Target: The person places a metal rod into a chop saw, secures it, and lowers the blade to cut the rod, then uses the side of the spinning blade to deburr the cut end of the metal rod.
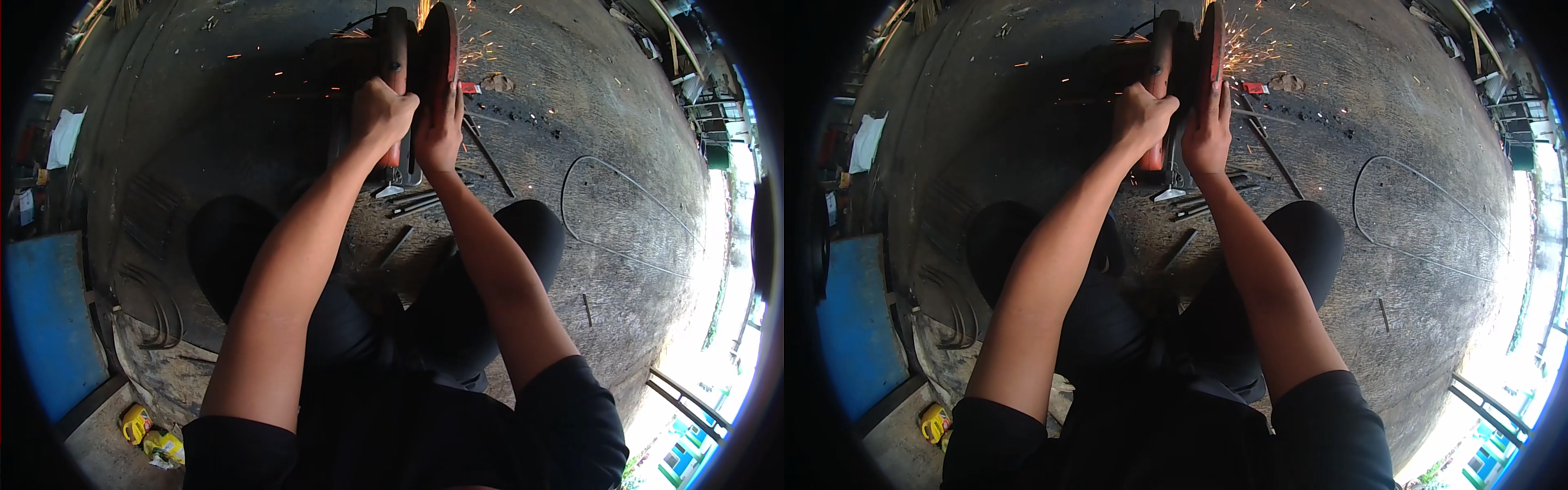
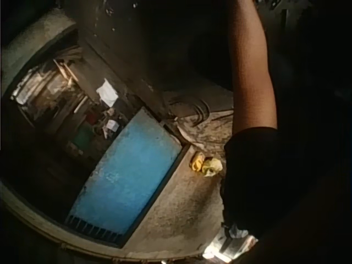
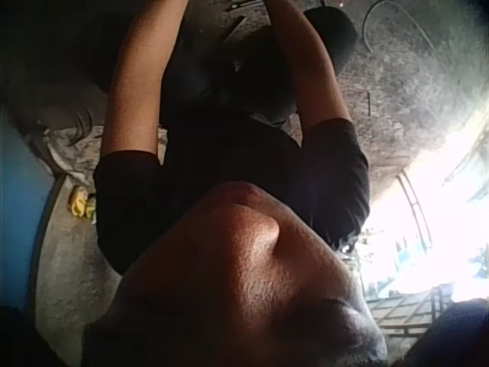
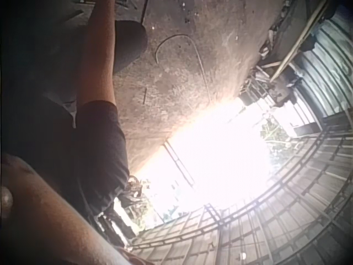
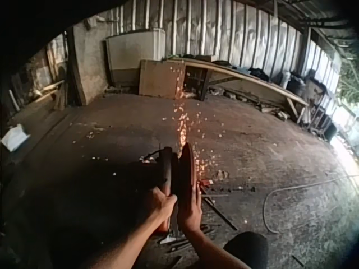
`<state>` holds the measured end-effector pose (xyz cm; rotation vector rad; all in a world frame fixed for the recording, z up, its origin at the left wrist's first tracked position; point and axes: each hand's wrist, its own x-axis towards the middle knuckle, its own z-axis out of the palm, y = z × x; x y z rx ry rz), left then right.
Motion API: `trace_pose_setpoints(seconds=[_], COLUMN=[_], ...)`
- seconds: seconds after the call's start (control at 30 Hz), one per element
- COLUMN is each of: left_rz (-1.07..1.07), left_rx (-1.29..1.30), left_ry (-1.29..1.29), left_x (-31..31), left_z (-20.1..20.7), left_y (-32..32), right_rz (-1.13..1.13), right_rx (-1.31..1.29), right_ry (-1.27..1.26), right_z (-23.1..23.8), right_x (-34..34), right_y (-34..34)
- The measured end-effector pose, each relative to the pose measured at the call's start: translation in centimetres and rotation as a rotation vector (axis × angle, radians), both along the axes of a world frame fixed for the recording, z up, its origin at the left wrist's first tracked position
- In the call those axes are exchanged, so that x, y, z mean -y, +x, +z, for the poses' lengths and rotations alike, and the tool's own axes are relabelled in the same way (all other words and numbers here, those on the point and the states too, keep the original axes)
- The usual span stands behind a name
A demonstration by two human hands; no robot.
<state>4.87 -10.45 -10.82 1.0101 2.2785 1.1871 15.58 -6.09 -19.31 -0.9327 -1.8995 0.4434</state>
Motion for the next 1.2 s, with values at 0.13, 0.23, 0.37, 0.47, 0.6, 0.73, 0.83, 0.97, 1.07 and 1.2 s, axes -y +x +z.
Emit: trace_pose_setpoints(seconds=[0.13,0.23,0.37,0.47,0.6,0.73,0.83,0.97,1.07,1.2], left_rz=[0.008,0.006,0.007,-0.029,-0.013,-0.023,-0.012,-0.019,-0.031,-0.017], left_rx=[-0.029,-0.017,-0.034,-0.035,-0.02,-0.037,-0.036,-0.042,0.114,-0.001], left_ry=[-0.002,-0.015,0.003,-0.016,-0.033,-0.021,-0.037,-0.017,-0.037,-0.031], left_x=[-0.3,-0.3,-0.2,-0.3,-0.2,-0.4,-0.3,-0.1,0.1,-0.2], left_z=[-0.6,-0.5,-0.5,-0.7,-0.6,-0.9,-1.0,-0.3,0.7,-0.6], left_y=[-0.1,-0.2,-0.1,-0.3,-0.2,-0.2,-0.4,-0.1,0.2,-0.3], right_rz=[0.013,0.013,0.018,0.015,0.009,0.003,0.01,-0.002,0.0,0.005], right_rx=[-0.001,-0.002,-0.015,-0.025,-0.013,-0.005,-0.002,0.011,0.004,-0.017], right_ry=[-0.027,-0.032,0.042,0.038,0.011,-0.026,-0.018,0.049,0.028,0.061], right_z=[0.3,0.1,-0.1,-0.1,0.0,0.1,0.0,-0.2,-0.2,0.0], right_x=[0.1,0.1,-0.2,-0.2,0.0,0.0,0.1,-0.1,-0.1,-0.1], right_y=[0.1,0.0,0.1,0.0,0.0,0.1,0.0,0.0,0.1,-0.1])
